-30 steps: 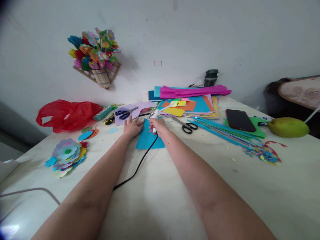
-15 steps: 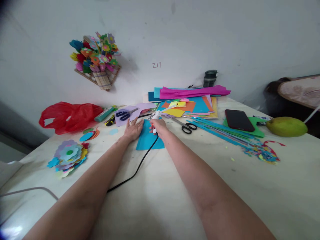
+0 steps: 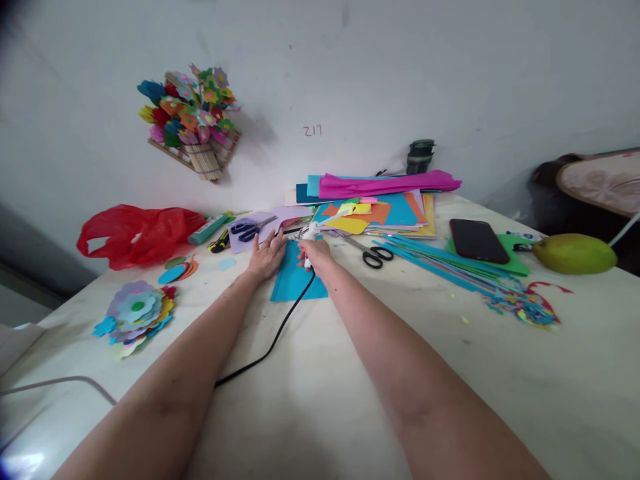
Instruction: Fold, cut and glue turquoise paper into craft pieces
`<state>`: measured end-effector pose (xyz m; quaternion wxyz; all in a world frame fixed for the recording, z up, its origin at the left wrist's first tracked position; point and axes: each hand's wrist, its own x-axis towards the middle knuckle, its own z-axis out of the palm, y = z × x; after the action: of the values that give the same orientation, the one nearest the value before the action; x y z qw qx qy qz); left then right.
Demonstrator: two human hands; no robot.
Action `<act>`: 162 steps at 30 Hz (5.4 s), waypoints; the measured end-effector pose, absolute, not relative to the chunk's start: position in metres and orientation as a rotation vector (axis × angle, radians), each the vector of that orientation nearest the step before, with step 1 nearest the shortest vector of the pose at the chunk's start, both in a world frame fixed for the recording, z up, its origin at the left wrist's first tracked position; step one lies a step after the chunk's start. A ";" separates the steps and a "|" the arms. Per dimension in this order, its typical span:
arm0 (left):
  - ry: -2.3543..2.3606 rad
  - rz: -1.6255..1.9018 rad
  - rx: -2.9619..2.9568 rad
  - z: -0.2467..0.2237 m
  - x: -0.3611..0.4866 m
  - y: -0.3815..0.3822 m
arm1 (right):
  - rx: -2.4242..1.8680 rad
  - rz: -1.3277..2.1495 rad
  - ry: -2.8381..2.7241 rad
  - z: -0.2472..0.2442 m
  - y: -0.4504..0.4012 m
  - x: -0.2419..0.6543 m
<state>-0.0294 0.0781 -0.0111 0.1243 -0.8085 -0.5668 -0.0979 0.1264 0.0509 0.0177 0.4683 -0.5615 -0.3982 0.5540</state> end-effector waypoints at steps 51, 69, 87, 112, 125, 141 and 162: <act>-1.801 -0.251 -2.361 -0.010 -0.040 0.072 | -1.342 1.356 -0.951 0.013 0.053 0.129; -1.643 -0.189 -2.371 -0.006 -0.032 0.041 | -1.330 1.320 -0.961 0.011 0.051 0.130; -1.759 -0.182 -2.482 -0.008 -0.043 0.032 | -1.342 1.279 -1.026 0.009 0.047 0.128; -1.773 -0.013 -2.422 -0.007 -0.037 0.019 | -1.253 1.228 -1.032 0.004 0.019 0.127; -1.627 -0.188 -2.329 -0.001 -0.031 0.001 | -1.256 1.203 -1.056 0.006 0.013 0.130; -1.489 -0.141 -2.345 0.003 -0.027 -0.004 | -1.239 1.202 -1.076 0.002 0.016 0.130; -2.047 -0.269 -2.323 -0.014 -0.037 0.003 | -1.237 1.473 -1.028 0.018 0.011 0.131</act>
<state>-0.0370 0.0033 -0.0145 0.0168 -0.7474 -0.6585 -0.0865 0.1312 0.0114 0.0183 0.4622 -0.5029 -0.4181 0.5989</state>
